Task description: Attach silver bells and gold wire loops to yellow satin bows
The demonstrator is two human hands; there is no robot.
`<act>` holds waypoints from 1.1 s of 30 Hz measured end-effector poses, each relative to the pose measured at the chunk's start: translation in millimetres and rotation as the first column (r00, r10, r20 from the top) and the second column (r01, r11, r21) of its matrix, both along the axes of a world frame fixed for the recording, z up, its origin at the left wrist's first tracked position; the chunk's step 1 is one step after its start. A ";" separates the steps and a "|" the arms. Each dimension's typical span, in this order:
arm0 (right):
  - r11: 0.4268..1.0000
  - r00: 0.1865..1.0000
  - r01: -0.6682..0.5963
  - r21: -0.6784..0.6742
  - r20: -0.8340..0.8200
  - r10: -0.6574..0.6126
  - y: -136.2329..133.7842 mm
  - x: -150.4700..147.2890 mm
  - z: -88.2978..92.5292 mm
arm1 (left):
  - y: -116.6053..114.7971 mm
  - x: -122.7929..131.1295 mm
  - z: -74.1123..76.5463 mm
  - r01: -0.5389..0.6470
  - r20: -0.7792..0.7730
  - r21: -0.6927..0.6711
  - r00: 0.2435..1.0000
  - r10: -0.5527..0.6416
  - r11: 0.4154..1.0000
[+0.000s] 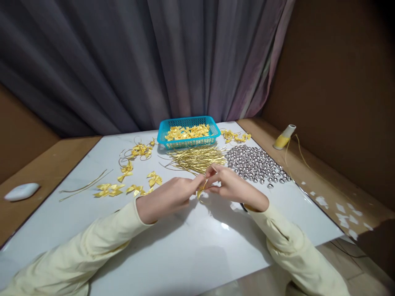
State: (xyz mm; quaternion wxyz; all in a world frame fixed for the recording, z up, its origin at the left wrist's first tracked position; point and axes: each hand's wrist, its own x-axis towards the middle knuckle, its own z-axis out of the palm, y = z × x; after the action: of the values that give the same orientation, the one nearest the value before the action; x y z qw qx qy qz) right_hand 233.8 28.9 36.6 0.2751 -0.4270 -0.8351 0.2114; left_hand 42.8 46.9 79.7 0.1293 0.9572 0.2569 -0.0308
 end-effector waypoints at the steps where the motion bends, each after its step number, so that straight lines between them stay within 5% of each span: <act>1: 1.000 1.000 -0.007 -0.002 -0.003 0.007 0.5 0.0 -0.5 | 0.2 -0.2 0.0 0.003 -0.003 0.002 1.000 -0.003 1.000; 8: 0.999 0.999 -0.051 -0.008 -0.019 0.051 2.4 -0.4 -1.6 | -1.7 -0.3 2.2 0.014 0.002 0.003 1.000 -0.014 1.000; 16: 0.998 0.997 -0.065 0.004 -0.028 0.065 -0.9 -0.8 4.4 | 14.8 3.8 2.2 -0.172 0.081 -0.210 0.978 0.192 0.962; 21: 0.997 0.997 -0.074 -0.001 -0.029 0.074 -0.5 -1.0 5.0 | 19.9 5.7 3.8 -0.068 0.017 -0.329 0.997 0.078 0.942; 33: 0.997 0.997 -0.070 -0.024 -0.027 0.069 0.0 -1.3 2.5 | 20.2 4.3 0.6 -0.035 -0.030 -0.465 0.999 0.023 0.885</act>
State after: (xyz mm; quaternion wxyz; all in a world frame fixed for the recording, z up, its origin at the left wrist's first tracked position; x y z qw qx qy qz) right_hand 232.5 28.9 39.0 0.2733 -0.3981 -0.8431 0.2368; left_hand 47.0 67.1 80.2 0.3523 0.8940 0.2579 -0.1010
